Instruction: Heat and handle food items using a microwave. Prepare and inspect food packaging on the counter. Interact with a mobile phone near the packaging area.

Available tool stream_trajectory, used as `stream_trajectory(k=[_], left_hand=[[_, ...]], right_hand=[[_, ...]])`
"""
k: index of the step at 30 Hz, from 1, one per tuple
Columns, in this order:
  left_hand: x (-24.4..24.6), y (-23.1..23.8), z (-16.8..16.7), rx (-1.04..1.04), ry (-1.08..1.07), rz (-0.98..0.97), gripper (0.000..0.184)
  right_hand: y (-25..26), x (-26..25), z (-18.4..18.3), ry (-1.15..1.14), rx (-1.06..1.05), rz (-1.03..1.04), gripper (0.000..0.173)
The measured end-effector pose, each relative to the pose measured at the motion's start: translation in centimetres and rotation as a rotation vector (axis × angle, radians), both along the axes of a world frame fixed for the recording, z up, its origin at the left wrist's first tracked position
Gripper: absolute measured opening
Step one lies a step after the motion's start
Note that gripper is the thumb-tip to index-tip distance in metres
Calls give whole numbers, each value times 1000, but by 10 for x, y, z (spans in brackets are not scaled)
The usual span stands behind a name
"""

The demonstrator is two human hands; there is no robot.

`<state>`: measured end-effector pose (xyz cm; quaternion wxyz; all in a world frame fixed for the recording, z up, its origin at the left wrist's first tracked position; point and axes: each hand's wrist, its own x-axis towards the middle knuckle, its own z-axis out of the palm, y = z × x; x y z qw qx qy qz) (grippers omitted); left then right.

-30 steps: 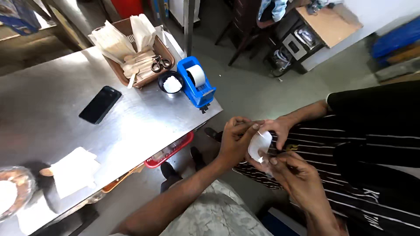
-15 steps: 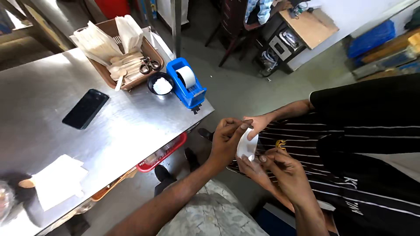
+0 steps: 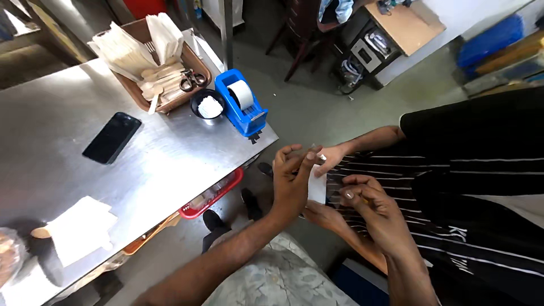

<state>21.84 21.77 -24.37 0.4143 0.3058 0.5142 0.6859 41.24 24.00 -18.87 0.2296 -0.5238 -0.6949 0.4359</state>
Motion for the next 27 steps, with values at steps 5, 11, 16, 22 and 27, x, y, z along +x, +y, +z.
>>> stream_trajectory(k=[5,11,16,22,27], left_hand=[[-1,-2,-1,-18,-27,-1,26],[1,-4,-5,-17,-57,6,26],[1,-6,-5,-25,-42,1,27],[3,-16,-3,-75,-38,-2,27],[8,-26,-4,-186,-41,43,26]], right_hand=[[3,-2,-3,8,-15,-3,21],[5,-1,-4,-1,-49,-4,20],[7,1,-4,2,-55,1,22],[10,3,-7,32,-144,1,23],[19,6,-1,34,-224,46,21]])
